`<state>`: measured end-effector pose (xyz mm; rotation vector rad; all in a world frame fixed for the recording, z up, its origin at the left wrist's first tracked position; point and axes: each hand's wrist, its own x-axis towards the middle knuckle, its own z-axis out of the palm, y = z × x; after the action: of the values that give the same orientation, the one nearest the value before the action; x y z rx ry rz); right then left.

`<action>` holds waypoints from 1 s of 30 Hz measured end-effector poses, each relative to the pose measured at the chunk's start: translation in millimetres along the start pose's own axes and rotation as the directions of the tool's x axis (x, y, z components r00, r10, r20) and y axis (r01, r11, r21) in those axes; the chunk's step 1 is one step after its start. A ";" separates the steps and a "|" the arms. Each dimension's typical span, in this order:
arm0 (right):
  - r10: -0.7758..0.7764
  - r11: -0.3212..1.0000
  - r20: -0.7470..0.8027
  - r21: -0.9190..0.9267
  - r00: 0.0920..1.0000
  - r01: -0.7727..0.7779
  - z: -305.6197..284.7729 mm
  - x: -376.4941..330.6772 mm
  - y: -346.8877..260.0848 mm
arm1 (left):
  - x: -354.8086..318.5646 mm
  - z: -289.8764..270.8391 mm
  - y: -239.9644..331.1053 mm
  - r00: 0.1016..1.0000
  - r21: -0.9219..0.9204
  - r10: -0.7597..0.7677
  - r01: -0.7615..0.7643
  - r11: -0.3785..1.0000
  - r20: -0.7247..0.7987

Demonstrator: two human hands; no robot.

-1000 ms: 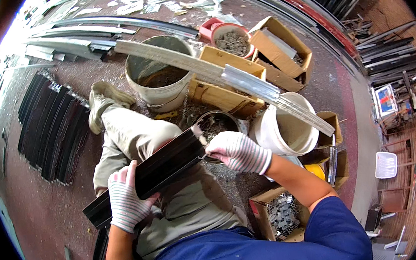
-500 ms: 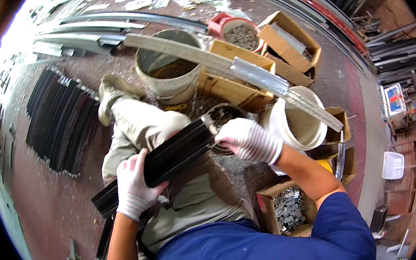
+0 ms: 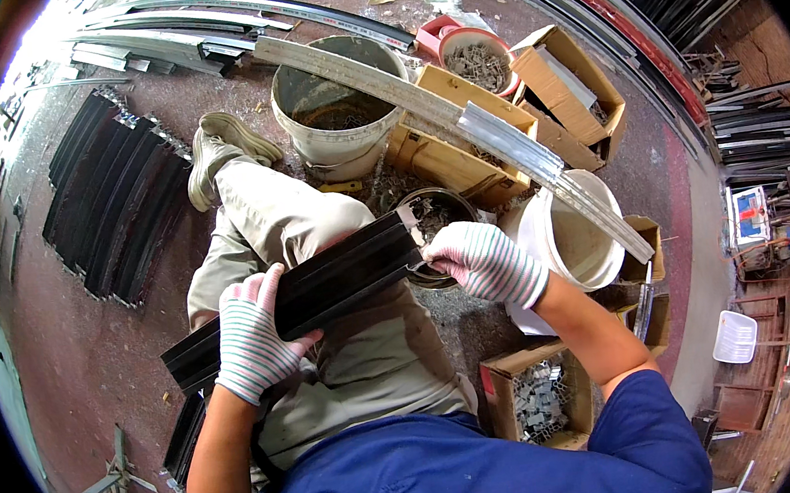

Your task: The person sits on the floor and repeatedly picks up small metal clips from a bucket, inserts them into slots on long black metal profiles, and stacks the finished profiles on the floor.

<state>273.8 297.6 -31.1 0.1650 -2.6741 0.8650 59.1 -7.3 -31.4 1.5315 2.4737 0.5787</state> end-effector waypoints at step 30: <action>-0.061 0.995 -0.113 0.067 0.992 0.069 10.7 -19.1 -4.9 | 13.2 -28.2 -2.8 0.971 -0.132 0.072 -0.042 0.990 0.226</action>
<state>289.9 287.5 -43.1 0.2127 -2.5227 0.9217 41.1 -3.3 -6.1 1.5308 2.1853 0.5222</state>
